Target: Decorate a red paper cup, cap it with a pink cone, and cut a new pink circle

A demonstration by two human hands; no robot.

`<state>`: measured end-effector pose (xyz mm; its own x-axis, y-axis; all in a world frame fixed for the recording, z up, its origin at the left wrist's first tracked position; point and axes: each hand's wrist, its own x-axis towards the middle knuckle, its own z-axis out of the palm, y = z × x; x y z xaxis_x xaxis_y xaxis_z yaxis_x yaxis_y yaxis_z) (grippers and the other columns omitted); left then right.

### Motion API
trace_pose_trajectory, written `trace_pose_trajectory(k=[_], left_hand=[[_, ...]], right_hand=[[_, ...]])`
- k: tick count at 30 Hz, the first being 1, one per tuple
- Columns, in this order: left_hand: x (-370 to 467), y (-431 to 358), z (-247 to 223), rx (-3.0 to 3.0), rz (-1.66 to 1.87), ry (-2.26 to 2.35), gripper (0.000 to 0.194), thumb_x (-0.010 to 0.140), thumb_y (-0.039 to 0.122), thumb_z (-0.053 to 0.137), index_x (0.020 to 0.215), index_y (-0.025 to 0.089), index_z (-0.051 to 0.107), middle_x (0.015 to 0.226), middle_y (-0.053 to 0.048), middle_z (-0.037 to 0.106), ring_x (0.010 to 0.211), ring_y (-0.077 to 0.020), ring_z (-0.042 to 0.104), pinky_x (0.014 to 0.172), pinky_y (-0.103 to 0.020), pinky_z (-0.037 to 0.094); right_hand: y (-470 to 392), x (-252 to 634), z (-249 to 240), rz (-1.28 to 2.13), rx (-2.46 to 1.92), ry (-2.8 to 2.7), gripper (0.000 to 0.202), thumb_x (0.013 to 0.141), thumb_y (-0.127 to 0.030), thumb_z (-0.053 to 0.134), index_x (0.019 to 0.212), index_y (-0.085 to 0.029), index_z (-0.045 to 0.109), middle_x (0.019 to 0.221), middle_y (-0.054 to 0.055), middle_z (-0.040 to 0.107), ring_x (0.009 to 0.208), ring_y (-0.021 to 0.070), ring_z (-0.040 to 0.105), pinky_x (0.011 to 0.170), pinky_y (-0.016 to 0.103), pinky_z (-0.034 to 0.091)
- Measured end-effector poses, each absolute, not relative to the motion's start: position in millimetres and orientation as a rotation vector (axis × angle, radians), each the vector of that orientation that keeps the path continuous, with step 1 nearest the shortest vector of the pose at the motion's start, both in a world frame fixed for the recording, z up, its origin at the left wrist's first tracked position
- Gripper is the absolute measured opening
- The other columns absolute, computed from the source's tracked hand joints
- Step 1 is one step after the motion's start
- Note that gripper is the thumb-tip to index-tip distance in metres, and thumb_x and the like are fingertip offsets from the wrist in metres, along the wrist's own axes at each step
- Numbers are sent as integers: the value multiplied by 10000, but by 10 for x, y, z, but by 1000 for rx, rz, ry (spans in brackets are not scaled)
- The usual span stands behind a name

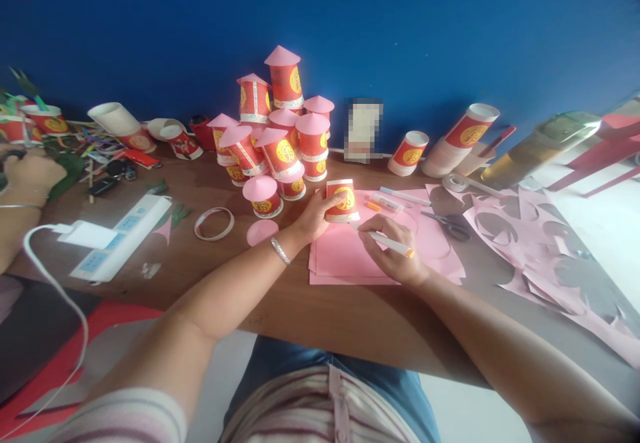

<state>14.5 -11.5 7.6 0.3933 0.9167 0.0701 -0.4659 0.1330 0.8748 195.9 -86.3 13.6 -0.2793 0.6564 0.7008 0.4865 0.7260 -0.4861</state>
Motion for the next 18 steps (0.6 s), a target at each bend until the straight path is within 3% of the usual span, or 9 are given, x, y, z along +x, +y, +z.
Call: trace_pose_trajectory(k=[4, 9, 14, 18], left_hand=[[114, -115, 97, 1009, 1152, 627, 246, 762, 388, 863, 826, 195, 724, 872, -41, 703, 921, -226, 651, 903, -390, 518], [27, -78, -10, 1108, 1237, 725, 313, 586, 214, 956, 837, 217, 769, 994, -55, 741, 1108, -268, 634, 1028, -398, 487], [94, -68, -41, 991, 1060, 586, 310, 784, 474, 842, 884, 198, 744, 901, -57, 719, 912, -246, 673, 854, -398, 535], [153, -75, -14, 942, 1036, 511, 298, 783, 434, 860, 835, 184, 705, 828, -23, 691, 806, -188, 653, 801, -339, 527]], right_hand=[[-860, 1965, 126, 219, -837, -1928, 97, 971, -161, 611, 956, -255, 626, 810, 10, 733, 768, 206, 746, 822, 383, 619], [-877, 1977, 92, 326, -870, -1939, 66, 996, -212, 607, 951, -245, 642, 851, 40, 743, 832, 224, 769, 767, 374, 639], [-883, 1960, 79, 384, -828, -1940, 58, 1008, -222, 601, 974, -244, 643, 834, 27, 729, 784, 199, 750, 816, 388, 657], [-886, 1950, 97, 369, -823, -1955, 66, 998, -206, 603, 982, -248, 652, 868, 37, 746, 843, 220, 775, 825, 386, 652]])
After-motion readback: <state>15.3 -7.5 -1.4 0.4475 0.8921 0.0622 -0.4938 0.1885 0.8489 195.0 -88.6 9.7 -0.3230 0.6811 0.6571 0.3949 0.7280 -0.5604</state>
